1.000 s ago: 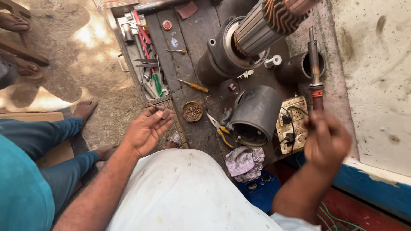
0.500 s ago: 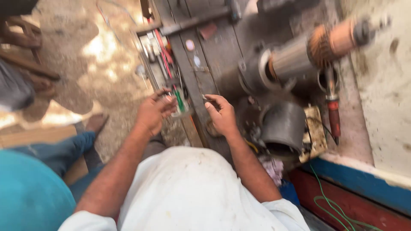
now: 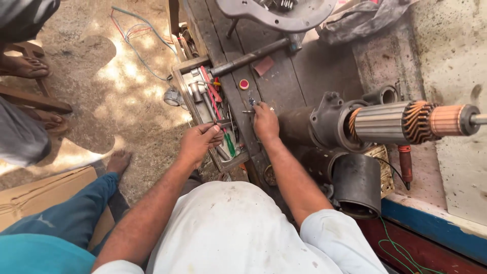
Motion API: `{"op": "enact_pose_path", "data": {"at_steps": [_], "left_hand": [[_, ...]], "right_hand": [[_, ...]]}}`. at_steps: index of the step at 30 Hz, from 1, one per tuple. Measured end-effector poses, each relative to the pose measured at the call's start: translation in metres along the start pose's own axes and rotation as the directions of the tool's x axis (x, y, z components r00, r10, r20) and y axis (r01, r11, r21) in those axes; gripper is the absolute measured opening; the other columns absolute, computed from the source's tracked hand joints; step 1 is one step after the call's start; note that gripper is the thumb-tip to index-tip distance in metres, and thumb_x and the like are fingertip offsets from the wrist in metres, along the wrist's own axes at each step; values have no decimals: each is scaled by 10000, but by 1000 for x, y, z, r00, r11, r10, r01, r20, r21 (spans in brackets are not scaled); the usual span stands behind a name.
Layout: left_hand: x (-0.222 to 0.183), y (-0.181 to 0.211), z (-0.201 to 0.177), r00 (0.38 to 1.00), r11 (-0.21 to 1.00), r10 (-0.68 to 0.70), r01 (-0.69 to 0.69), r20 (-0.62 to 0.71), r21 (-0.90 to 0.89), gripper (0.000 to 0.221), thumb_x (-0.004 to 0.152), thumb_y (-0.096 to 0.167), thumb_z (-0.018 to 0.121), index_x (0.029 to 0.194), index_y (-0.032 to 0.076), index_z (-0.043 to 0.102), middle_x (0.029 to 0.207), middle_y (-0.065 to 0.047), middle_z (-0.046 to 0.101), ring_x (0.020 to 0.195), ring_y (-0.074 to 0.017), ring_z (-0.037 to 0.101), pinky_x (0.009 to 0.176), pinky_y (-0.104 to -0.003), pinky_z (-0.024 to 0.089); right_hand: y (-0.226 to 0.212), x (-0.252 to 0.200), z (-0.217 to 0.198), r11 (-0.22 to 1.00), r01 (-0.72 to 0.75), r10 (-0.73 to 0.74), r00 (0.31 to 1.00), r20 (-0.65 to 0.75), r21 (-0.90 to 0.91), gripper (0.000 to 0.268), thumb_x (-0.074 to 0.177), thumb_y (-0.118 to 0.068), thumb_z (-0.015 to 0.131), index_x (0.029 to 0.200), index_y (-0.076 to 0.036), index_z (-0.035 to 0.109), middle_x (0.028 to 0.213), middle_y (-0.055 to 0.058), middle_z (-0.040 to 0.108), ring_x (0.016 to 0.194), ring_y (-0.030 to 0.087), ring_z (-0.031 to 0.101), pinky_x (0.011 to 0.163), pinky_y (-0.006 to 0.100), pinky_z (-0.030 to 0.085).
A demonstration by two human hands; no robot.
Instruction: The recorder is repairing an electric motor, specifically working on the brush assembly and soldering wires.
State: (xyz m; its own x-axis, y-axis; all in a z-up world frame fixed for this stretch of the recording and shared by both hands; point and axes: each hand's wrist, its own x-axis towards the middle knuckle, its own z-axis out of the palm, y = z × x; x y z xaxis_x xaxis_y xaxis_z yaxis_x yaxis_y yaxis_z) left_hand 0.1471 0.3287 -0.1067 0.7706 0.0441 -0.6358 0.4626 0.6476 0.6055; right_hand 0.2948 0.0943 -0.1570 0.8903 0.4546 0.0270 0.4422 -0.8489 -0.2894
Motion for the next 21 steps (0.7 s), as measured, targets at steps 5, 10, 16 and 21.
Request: {"op": "enact_pose_path", "data": {"at_steps": [5, 10, 16, 21], "left_hand": [[12, 5, 3, 1000, 998, 27, -27, 2, 57, 308, 982, 214, 683, 1147, -41, 732, 942, -107, 761, 839, -166, 730, 768, -297, 618], [20, 25, 9, 999, 987, 50, -49, -7, 153, 300, 968, 211, 679, 1131, -35, 735, 919, -99, 771, 810, -153, 743, 747, -286, 609], [36, 33, 17, 999, 986, 49, -51, 14, 157, 285, 964, 173, 694, 1123, -58, 748, 913, -105, 763, 792, -151, 726, 754, -287, 621], [42, 44, 21, 999, 976, 12, -20, 36, 215, 265, 988, 172, 674, 1125, -49, 728, 909, -115, 752, 822, -164, 733, 778, -302, 635]], "right_hand": [[-12, 10, -12, 963, -117, 142, 986, -84, 245, 163, 928, -104, 699, 1082, -66, 733, 1070, 155, 721, 986, 355, 700, 886, 448, 558], [-38, 44, -42, 905, -91, 184, 965, -189, 416, 157, 939, -118, 701, 1068, -52, 760, 971, 162, 730, 869, 323, 723, 788, 409, 568], [-33, 70, -27, 967, -96, 136, 977, -162, 235, 130, 917, -122, 732, 1024, -48, 723, 977, 151, 701, 904, 341, 691, 802, 451, 557], [-34, 76, -23, 970, -166, 182, 981, -74, 178, 148, 910, -109, 727, 1042, -42, 717, 1016, 149, 680, 910, 338, 680, 785, 451, 559]]}}
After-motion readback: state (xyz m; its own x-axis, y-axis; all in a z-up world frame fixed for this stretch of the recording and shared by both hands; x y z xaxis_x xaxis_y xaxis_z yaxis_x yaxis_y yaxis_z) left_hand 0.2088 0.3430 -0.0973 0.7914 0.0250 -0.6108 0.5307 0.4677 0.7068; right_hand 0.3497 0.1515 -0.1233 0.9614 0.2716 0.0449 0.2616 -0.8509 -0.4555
